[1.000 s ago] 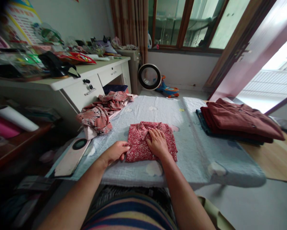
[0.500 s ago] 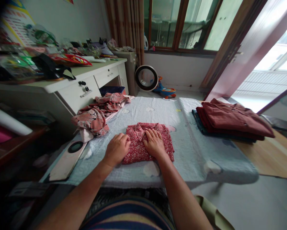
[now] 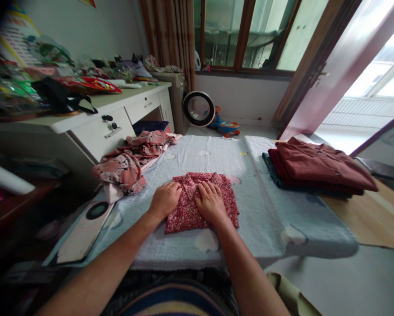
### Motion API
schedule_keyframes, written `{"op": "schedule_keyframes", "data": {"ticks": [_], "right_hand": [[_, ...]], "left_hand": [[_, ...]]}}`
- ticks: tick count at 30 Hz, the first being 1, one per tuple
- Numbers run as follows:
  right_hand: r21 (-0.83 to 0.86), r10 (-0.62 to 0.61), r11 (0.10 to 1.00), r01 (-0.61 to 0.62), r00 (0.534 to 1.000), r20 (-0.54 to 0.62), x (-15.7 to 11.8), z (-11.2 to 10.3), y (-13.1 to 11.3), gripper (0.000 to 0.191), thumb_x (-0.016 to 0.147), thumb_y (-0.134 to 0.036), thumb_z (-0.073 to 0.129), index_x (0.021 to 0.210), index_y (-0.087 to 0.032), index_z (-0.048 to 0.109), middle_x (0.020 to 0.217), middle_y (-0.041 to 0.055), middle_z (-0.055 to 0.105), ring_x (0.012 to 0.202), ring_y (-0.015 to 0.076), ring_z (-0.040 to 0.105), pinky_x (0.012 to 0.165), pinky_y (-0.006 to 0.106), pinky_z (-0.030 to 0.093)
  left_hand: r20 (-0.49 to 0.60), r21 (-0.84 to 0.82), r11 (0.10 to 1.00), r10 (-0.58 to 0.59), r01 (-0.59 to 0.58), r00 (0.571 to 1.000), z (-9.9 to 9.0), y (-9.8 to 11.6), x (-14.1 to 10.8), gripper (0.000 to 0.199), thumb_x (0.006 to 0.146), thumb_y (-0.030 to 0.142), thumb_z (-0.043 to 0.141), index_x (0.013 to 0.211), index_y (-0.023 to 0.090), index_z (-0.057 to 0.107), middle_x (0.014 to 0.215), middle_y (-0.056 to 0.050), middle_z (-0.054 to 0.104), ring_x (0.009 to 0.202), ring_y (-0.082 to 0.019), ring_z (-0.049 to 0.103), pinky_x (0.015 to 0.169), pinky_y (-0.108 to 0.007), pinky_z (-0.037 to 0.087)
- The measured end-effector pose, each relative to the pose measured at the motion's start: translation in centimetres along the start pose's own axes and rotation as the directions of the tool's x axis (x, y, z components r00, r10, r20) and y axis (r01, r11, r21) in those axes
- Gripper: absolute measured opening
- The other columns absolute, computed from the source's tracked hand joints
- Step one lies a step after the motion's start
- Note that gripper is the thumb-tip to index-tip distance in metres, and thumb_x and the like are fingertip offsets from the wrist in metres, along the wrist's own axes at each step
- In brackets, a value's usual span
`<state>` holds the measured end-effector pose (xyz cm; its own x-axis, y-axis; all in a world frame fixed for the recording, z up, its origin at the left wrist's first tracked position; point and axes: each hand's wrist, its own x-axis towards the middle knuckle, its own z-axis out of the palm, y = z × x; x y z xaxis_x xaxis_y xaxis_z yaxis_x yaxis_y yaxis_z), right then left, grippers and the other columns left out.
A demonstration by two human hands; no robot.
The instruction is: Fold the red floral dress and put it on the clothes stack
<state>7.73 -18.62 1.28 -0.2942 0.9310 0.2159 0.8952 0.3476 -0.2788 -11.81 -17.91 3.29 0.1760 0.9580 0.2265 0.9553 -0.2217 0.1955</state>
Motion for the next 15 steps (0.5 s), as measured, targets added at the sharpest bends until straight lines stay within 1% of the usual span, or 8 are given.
{"op": "schedule_keyframes", "data": {"ticks": [3, 5, 7, 10, 12, 15], "right_hand": [[0.005, 0.001, 1.000, -0.001, 1.000, -0.002, 0.0, -0.1, 0.0, 0.050, 0.096, -0.039, 0.046, 0.143, -0.022, 0.049, 0.151, 0.0045, 0.046, 0.143, 0.0229, 0.034, 0.120, 0.043, 0.018], [0.011, -0.002, 1.000, 0.002, 1.000, -0.007, 0.0, -0.1, -0.1, 0.050, 0.096, -0.039, 0.046, 0.143, -0.022, 0.050, 0.151, 0.0046, 0.047, 0.143, 0.0226, 0.034, 0.120, 0.043, 0.018], [0.017, -0.003, 1.000, 0.003, 1.000, -0.010, -0.1, -0.2, -0.1, 0.051, 0.096, -0.039, 0.046, 0.144, -0.022, 0.049, 0.151, 0.0049, 0.046, 0.144, 0.0222, 0.034, 0.120, 0.042, 0.019], [0.027, 0.007, 1.000, -0.007, 1.000, -0.010, -0.2, -0.3, -0.2, 0.054, 0.096, -0.038, 0.046, 0.147, -0.021, 0.044, 0.152, 0.0055, 0.046, 0.143, 0.0219, 0.035, 0.121, 0.042, 0.019], [0.037, 0.011, 0.999, -0.010, 1.000, -0.010, -0.2, -0.4, -0.3, 0.057, 0.095, -0.036, 0.045, 0.149, -0.019, 0.041, 0.152, 0.0060, 0.046, 0.143, 0.0217, 0.035, 0.121, 0.042, 0.019], [0.046, 0.010, 0.999, -0.010, 1.000, -0.008, -0.2, -0.3, -0.2, 0.057, 0.095, -0.036, 0.045, 0.148, -0.018, 0.042, 0.151, 0.0069, 0.046, 0.143, 0.0224, 0.035, 0.121, 0.042, 0.018]], "left_hand": [[-0.042, -0.035, 0.999, 0.002, -0.003, 0.999, 0.1, -0.4, 2.0, 0.023, 0.095, 0.024, 0.044, 0.102, 0.018, 0.065, 0.110, -0.011, 0.067, 0.105, -0.026, 0.059, 0.095, -0.036, 0.041], [0.014, -0.123, 0.992, -0.039, 0.041, 0.999, 0.6, -0.7, 3.4, 0.024, 0.092, 0.022, 0.048, 0.106, 0.018, 0.067, 0.114, -0.012, 0.066, 0.109, -0.026, 0.058, 0.098, -0.036, 0.040], [0.114, -0.218, 0.970, -0.088, 0.111, 0.990, 1.1, -1.0, 4.7, 0.025, 0.088, 0.020, 0.051, 0.106, 0.017, 0.068, 0.113, -0.012, 0.068, 0.109, -0.026, 0.059, 0.099, -0.035, 0.041], [0.225, -0.309, 0.936, -0.104, 0.172, 0.969, 1.5, -1.6, 6.2, 0.022, 0.082, 0.019, 0.055, 0.098, 0.018, 0.071, 0.100, -0.008, 0.073, 0.100, -0.022, 0.064, 0.090, -0.030, 0.045], [0.279, -0.359, 0.917, -0.072, 0.174, 0.958, 1.5, -2.0, 6.9, 0.021, 0.078, 0.017, 0.058, 0.092, 0.018, 0.072, 0.090, -0.005, 0.074, 0.089, -0.020, 0.066, 0.082, -0.026, 0.048], [0.341, -0.443, 0.878, -0.023, 0.182, 0.940, 1.1, -2.5, 7.4, 0.023, 0.074, 0.013, 0.056, 0.090, 0.015, 0.073, 0.086, -0.003, 0.075, 0.078, -0.017, 0.067, 0.071, -0.023, 0.049]]}}
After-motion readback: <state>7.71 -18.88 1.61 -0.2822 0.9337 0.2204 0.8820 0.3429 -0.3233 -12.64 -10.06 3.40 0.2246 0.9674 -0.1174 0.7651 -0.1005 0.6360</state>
